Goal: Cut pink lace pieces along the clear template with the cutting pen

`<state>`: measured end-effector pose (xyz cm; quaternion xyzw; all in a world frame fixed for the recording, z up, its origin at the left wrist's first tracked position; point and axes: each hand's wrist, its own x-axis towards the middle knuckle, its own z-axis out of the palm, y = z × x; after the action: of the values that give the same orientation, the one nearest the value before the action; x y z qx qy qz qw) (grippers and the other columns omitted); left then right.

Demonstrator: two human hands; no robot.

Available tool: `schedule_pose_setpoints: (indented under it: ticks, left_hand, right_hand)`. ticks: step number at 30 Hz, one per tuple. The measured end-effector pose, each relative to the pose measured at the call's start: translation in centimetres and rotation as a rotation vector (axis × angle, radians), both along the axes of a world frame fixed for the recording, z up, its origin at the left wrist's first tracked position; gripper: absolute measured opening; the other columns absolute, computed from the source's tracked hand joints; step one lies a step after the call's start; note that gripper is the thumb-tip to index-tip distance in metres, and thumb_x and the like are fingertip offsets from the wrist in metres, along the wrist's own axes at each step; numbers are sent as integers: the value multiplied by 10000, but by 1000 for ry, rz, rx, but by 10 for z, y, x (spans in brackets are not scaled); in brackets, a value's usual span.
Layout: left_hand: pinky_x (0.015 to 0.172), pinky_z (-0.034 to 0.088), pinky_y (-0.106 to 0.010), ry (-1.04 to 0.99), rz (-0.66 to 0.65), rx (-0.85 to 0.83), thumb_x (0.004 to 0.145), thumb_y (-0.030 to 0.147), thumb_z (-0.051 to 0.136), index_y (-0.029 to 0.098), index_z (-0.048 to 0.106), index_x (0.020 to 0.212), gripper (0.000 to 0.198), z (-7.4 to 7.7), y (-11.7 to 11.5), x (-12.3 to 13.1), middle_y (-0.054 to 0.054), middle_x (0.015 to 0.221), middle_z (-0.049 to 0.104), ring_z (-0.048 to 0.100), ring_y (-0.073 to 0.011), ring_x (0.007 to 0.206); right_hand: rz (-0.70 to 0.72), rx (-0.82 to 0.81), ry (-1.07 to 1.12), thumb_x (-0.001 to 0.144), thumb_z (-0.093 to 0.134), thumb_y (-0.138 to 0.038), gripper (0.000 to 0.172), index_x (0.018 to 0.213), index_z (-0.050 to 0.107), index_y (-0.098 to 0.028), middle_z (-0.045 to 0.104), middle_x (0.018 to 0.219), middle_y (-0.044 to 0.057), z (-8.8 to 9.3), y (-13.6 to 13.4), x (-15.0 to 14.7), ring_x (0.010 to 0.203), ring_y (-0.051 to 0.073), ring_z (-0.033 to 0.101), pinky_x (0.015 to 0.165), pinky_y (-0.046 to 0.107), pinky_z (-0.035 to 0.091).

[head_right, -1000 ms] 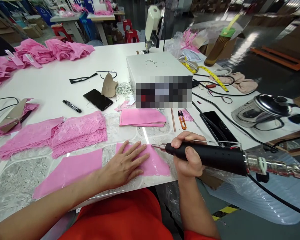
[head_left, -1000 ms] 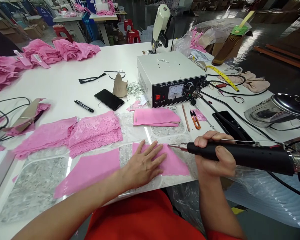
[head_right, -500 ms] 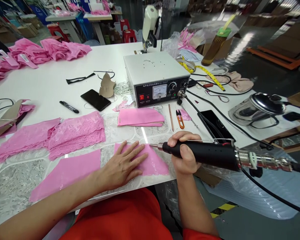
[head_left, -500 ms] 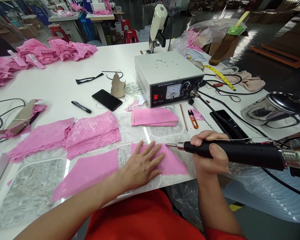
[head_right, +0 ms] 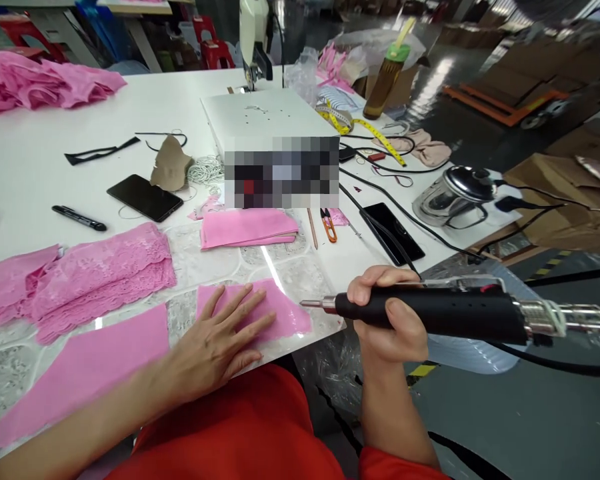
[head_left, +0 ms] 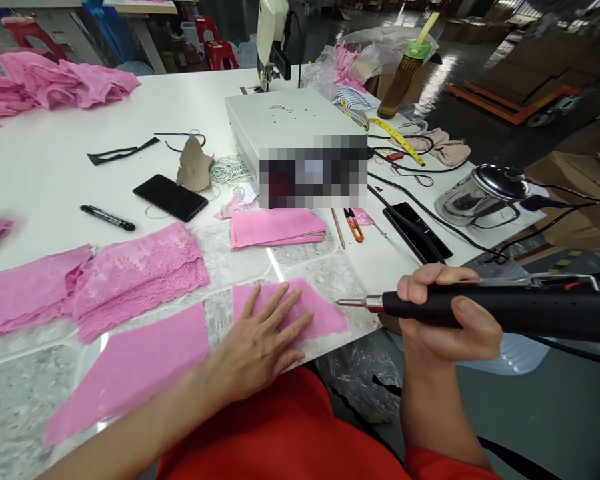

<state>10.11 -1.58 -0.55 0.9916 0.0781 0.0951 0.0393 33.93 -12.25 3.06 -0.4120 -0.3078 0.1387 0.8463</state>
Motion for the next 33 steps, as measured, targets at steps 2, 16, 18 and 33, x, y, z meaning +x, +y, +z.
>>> schedule_pose_setpoints:
  ticks: [2,16,18,33]
  left_hand:
    - [1196,134,-592,1,-18,8,1022,455,404,250,420,1476,499,0,-5,-4,-106,1586,319,225,-320,1491]
    - [1184,183,-595,-3,-1,36,1023,480,385,249,420,1478,512,-6,-15,-14,-109,1565,360,286,-323,1467]
    - [1184,180,-595,-3,3,29,1021,484,389,250,424,1476,513,-7,-16,-15,-108,1565,361,288,-324,1466]
    - [1194,146,-596,-8,-4,49,1023,471,392,249,397,1491,518,-8,-17,-15,-107,1572,347,258,-317,1479]
  right_hand:
    - [5,-27,-9,636,593,-271,165,751,670,-181,596,676,12,-1,-11,2,440,90,456,418,256,404]
    - [19,-23,-29,665,598,-286,163,787,665,-202,578,702,12,-9,-8,-9,463,100,452,436,274,417]
    - [25,-23,-27,660,596,-280,162,784,662,-197,583,701,14,-9,-7,-10,472,106,472,444,276,424]
    - [54,-52,-69,652,665,-313,182,776,672,-180,606,691,25,-4,-24,-3,454,108,491,422,282,439]
